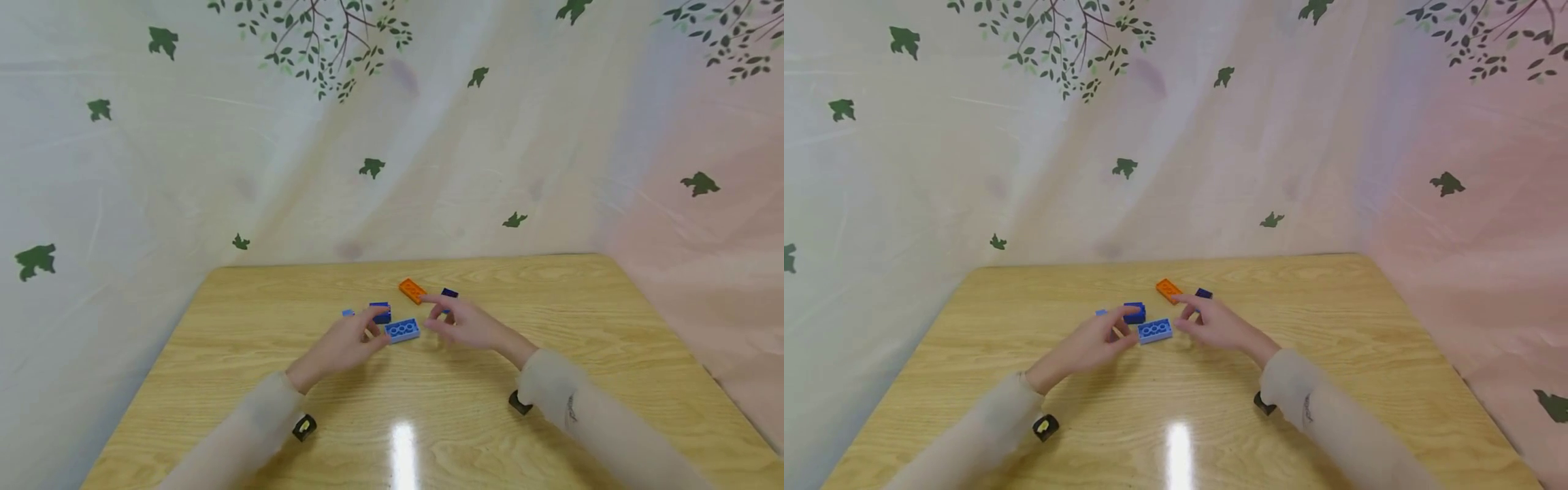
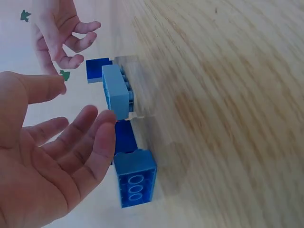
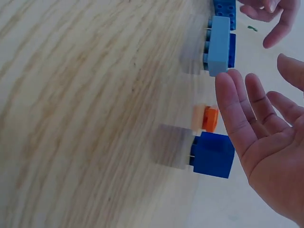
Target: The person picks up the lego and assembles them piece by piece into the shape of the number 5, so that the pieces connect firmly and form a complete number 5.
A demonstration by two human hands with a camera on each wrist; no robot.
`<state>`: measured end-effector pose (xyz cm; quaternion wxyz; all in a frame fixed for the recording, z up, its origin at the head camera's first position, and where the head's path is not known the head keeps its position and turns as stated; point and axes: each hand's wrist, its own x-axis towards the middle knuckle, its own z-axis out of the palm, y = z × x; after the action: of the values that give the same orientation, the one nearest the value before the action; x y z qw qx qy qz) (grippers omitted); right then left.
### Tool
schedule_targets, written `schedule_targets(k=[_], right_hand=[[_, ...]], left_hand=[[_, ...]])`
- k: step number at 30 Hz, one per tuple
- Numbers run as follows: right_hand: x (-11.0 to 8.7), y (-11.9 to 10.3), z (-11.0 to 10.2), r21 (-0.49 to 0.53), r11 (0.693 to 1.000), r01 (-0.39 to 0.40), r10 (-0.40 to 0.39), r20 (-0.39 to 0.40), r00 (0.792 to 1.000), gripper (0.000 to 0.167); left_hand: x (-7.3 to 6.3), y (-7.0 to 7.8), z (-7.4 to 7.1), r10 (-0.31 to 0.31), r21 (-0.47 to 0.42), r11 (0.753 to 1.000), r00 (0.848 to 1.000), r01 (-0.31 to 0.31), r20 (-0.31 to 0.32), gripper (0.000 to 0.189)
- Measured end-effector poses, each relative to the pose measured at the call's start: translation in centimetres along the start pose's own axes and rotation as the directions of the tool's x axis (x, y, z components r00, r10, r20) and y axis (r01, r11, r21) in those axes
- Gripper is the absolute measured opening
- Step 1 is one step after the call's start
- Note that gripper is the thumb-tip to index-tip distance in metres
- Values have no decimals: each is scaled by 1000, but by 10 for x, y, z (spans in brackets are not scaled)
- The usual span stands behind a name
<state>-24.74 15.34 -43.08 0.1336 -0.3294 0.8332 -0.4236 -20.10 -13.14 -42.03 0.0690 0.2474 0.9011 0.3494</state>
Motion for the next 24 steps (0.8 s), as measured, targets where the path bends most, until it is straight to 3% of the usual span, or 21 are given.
schedule_targets(k=[4,10,14,18,24], right_hand=[[5,4,5,81,993,-82,77,64,995,55],[9,10,14,114,981,-158,141,142,980,59],[11,12,19,102,980,-172,154,167,974,63],[12,12,23,84,981,-173,158,158,975,63],[16,10,28,83,976,-200,186,150,971,58]], left_hand=[[7,-4,6,-83,-82,993,995,87,50,51],[13,-11,15,-137,-114,982,986,148,95,54],[16,-11,19,-133,-115,982,983,148,125,56],[18,-13,23,-106,-92,989,988,116,109,55],[18,-15,30,-148,-7,989,986,149,73,46]])
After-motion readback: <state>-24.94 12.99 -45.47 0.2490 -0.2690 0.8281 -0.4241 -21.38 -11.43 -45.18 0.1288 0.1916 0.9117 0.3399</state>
